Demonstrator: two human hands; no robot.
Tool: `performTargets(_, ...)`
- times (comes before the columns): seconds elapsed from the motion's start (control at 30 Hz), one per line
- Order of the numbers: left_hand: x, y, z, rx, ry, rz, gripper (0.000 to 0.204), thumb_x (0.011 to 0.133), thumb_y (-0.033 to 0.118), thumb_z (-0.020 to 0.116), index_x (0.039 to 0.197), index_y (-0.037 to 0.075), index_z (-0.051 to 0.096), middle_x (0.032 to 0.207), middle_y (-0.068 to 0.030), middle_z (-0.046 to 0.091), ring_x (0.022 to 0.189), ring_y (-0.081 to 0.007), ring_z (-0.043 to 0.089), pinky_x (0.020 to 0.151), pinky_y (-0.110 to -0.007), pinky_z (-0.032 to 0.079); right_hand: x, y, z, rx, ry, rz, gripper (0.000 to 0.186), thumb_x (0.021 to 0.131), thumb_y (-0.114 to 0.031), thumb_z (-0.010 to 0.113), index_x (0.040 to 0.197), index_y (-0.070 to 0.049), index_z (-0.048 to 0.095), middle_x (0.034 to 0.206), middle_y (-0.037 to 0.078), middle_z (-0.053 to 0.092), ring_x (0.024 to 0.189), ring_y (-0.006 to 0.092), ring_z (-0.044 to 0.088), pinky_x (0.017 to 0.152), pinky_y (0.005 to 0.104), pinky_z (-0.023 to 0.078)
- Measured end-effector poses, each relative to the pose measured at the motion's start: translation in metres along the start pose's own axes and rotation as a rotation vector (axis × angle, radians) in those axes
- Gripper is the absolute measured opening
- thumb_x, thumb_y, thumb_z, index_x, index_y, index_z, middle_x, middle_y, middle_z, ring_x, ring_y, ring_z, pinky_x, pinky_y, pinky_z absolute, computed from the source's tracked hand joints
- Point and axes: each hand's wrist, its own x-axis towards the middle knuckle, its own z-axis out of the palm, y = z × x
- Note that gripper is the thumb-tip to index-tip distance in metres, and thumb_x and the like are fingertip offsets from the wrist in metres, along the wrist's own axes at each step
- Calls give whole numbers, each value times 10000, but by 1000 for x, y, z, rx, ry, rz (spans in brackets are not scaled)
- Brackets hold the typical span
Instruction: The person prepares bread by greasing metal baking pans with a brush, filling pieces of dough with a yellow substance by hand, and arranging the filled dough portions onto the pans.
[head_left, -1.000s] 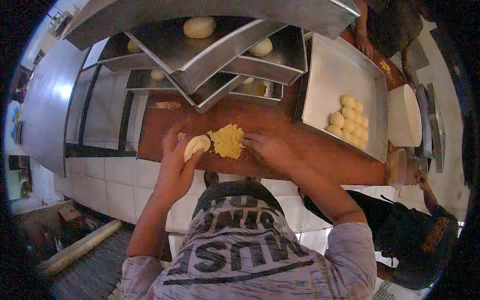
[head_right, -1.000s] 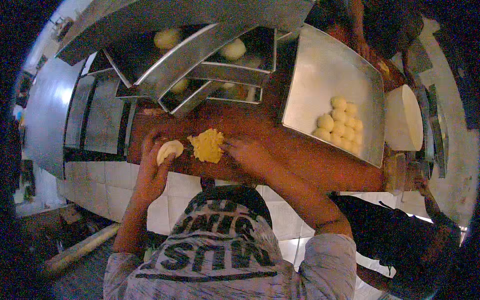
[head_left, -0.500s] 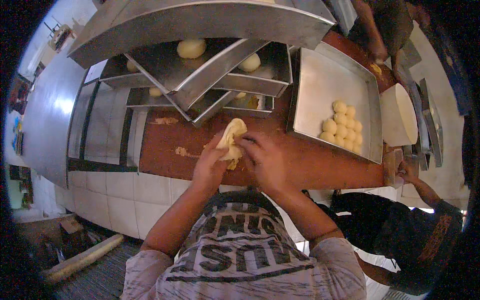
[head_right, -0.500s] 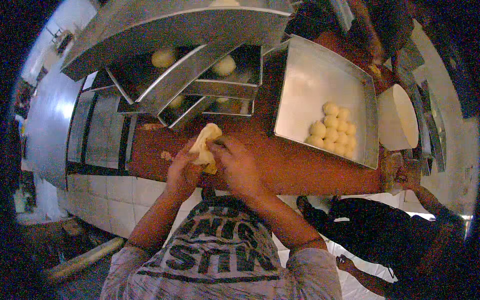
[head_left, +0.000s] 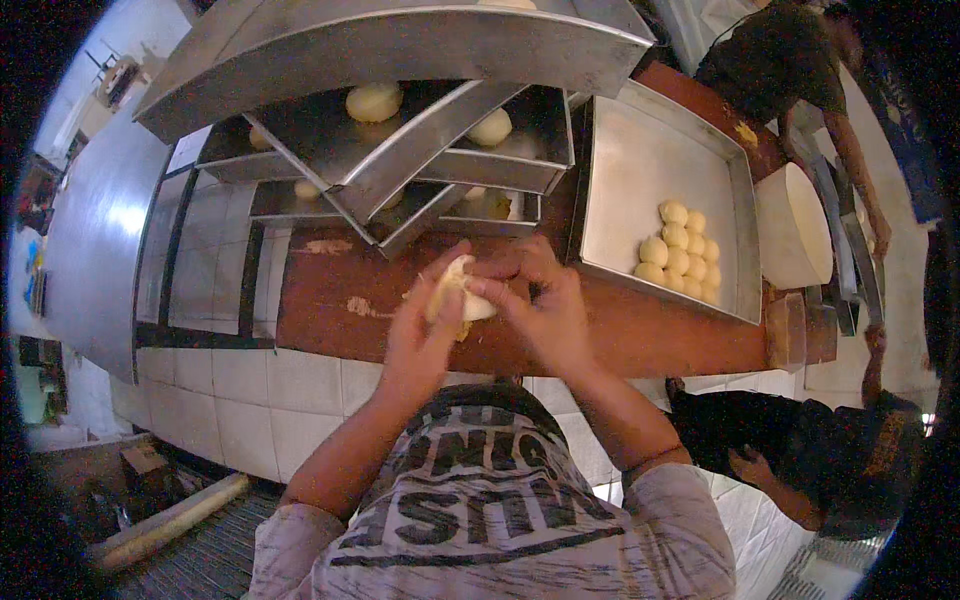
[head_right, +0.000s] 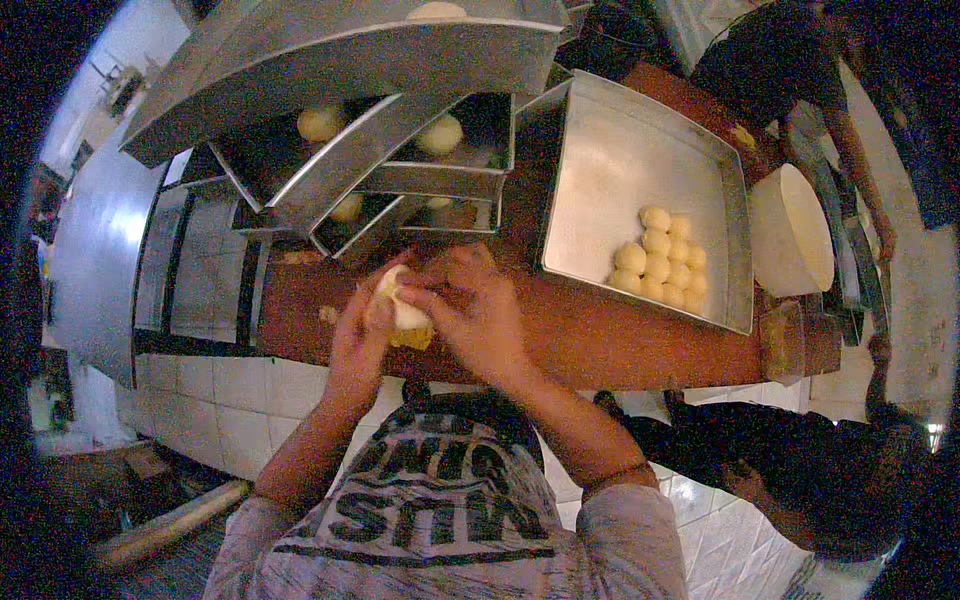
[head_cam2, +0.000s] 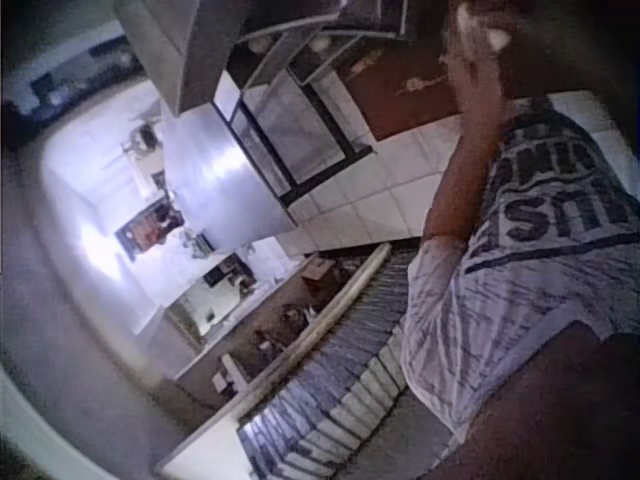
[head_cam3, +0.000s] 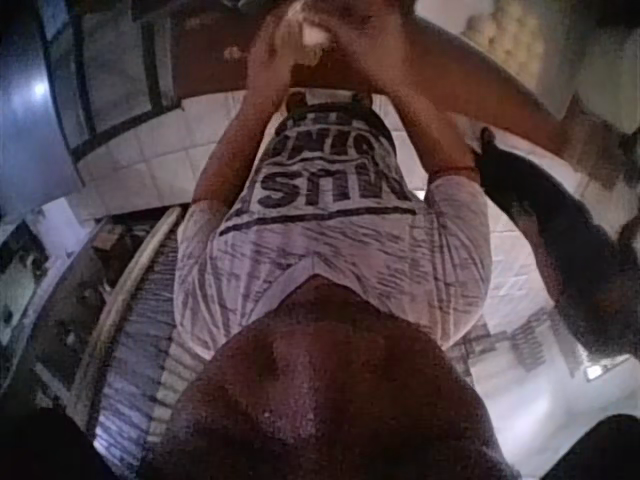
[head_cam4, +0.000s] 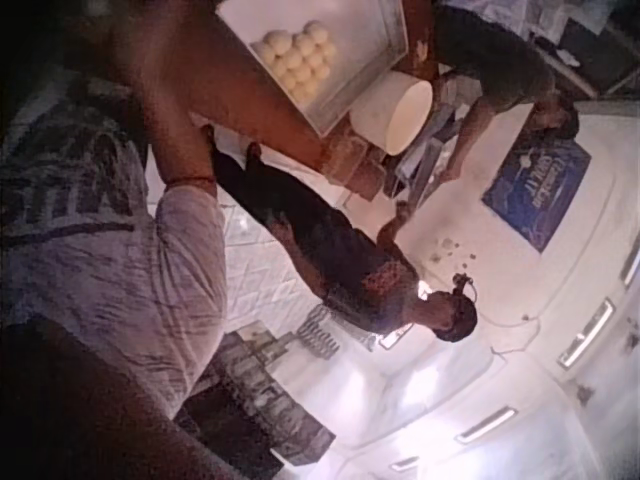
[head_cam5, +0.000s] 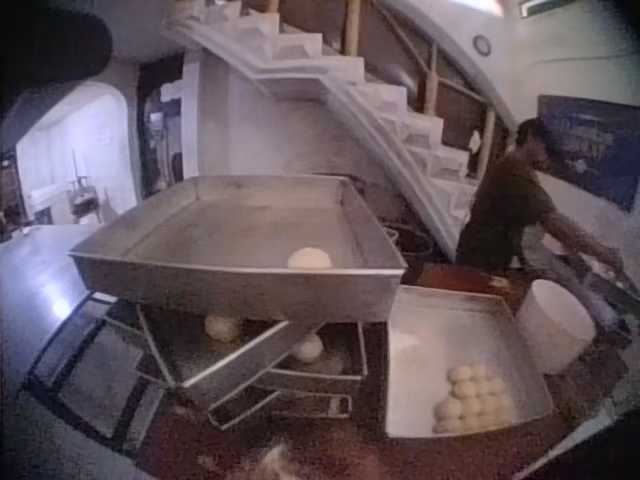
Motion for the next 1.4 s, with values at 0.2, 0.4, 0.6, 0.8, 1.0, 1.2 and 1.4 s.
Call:
performTargets(0.2, 16, 3, -2, -516, 164, -505, 352, 885, 382, 510, 1018, 57, 516, 905, -45, 564, 820, -92, 526, 709, -254, 432, -31, -7, 9, -735, -24, -556, 389, 660, -109, 680, 1041, -156, 626, 1036, 23, 511, 954, 190, 467, 823, 368, 348)
performTargets(0.4, -3, 1, 16, 254, -83, -15, 360, 892, 394, 490, 997, 53, 543, 894, -54, 559, 819, -103, 515, 728, -272, 427, -19, 7, -18, -35, -5, -42, 297, 721, -191, 661, 1012, -148, 622, 1058, 91, 510, 991, 274, 469, 859, 406, 371)
performTargets(0.6, 12, -12, 6, -665, -41, -468, 419, 931, 345, 386, 1113, -16, 494, 1040, -104, 563, 976, -189, 548, 873, -337, 434, -20, 4, -9, -145, 19, -91, 200, 745, -175, 651, 934, -114, 647, 1041, 96, 521, 1030, 282, 433, 896, 397, 344)
performTargets(0.8, 3, -35, 5, -201, -137, -442, 374, 924, 339, 414, 1065, 12, 527, 981, -81, 571, 901, -167, 559, 789, -294, 453, -20, -3, -20, -157, -74, -136, 190, 756, -200, 644, 927, -120, 666, 1026, 86, 549, 1035, 274, 438, 902, 381, 335)
performTargets(1.0, 8, -25, 6, -295, -110, -417, 575, 904, 489, 380, 1105, -34, 510, 1020, -102, 569, 956, -159, 540, 804, -260, 428, -26, 9, -7, 16, 51, 19, 179, 750, -123, 643, 925, -90, 658, 1045, 85, 557, 1013, 229, 490, 863, 324, 367)
performTargets(1.2, 17, -3, -19, 64, -422, -533, 813, 849, 658, 203, 1216, -26, 444, 1118, -162, 548, 1092, -208, 482, 933, -306, 371, -39, -14, -13, -302, -242, -545, 112, 766, -57, 609, 876, -68, 620, 1022, 130, 562, 909, 281, 541, 780, 307, 432)
performTargets(1.4, 32, 5, -6, -740, -313, -217, 899, 780, 723, 225, 1354, 32, 246, 1292, -160, 427, 1163, -277, 441, 882, -356, 443, -25, -17, -9, 405, -260, 212, 103, 778, -123, 641, 847, -55, 605, 894, 63, 612, 809, 193, 589, 731, 309, 476)
